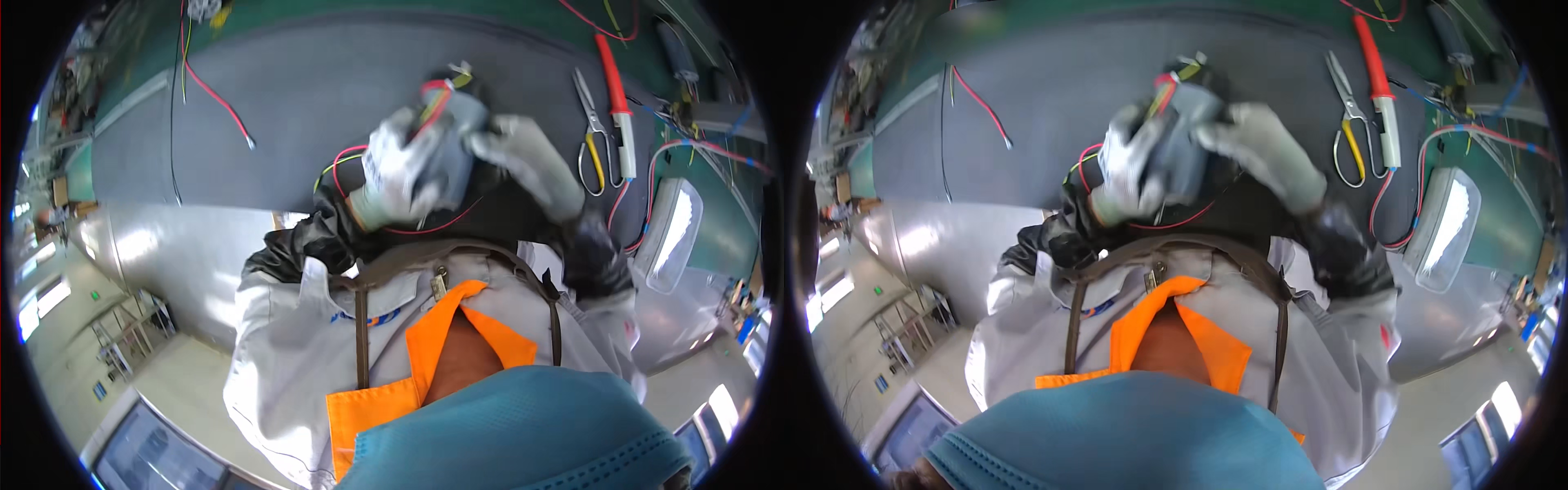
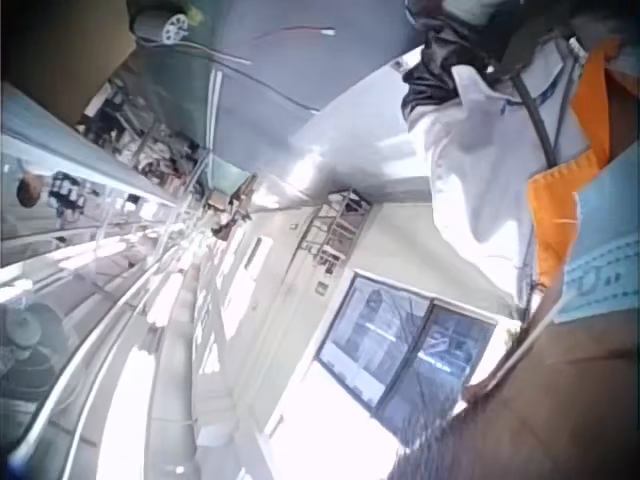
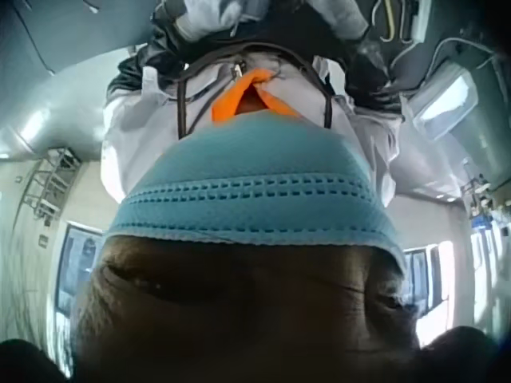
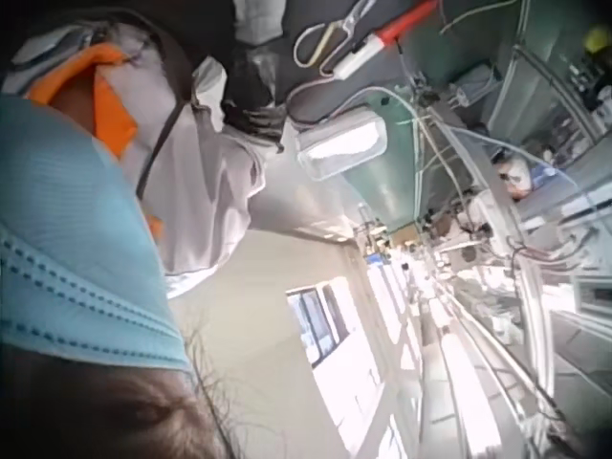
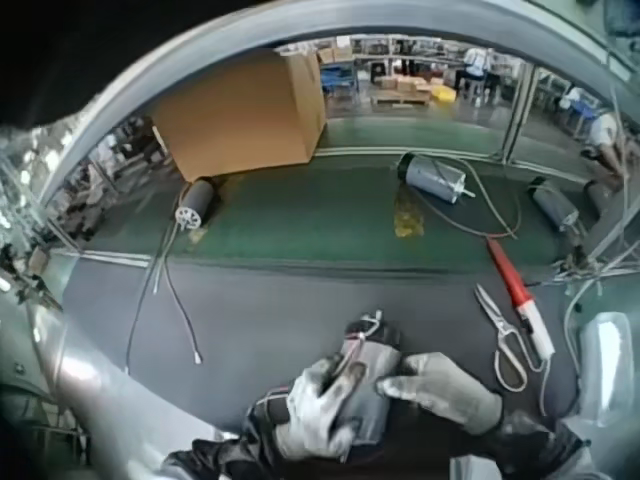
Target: Connecting wires and applying insulation to small electric motors at a workstation.
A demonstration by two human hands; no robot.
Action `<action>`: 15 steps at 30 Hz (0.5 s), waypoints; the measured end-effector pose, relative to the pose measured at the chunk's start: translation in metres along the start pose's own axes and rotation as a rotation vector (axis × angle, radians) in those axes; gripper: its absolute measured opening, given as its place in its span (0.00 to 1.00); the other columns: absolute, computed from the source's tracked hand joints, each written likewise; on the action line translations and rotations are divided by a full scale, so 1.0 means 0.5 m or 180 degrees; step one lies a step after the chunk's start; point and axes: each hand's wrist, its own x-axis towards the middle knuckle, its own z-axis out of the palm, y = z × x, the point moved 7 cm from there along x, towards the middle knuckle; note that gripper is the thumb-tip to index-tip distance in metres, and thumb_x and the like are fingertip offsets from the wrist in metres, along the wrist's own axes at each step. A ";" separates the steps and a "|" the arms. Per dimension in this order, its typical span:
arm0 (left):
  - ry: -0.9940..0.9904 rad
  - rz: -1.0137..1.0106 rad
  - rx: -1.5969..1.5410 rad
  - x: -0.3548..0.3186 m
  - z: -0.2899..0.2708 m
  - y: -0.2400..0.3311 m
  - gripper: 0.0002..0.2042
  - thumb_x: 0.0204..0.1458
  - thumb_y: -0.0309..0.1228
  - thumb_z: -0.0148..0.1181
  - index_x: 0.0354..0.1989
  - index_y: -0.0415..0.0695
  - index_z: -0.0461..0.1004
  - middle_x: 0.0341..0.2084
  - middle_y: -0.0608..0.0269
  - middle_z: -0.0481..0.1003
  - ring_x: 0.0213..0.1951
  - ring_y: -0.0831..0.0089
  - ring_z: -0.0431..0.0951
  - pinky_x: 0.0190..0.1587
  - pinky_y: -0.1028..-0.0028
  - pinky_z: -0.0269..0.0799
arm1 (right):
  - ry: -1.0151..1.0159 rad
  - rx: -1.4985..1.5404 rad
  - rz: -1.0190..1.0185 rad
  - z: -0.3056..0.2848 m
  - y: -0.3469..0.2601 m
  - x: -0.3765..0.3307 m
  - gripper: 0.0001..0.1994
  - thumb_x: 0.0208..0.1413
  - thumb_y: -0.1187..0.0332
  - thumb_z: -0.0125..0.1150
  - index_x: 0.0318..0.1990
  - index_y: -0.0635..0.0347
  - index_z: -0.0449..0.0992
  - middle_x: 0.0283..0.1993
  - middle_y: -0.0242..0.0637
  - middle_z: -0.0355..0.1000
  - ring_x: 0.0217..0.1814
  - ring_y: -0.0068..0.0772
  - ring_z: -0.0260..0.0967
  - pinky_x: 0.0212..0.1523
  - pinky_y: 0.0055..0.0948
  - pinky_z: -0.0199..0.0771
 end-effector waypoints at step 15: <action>0.0564 -0.3156 -0.2944 0.024 -0.133 -0.239 0.27 0.68 0.38 0.53 0.70 0.34 0.63 0.33 0.72 0.66 0.36 0.82 0.69 0.45 0.77 0.70 | 0.2316 -0.0451 -0.0579 -0.336 -0.060 -0.216 0.14 0.64 0.65 0.64 0.53 0.63 0.79 0.36 0.29 0.76 0.34 0.17 0.71 0.34 0.20 0.72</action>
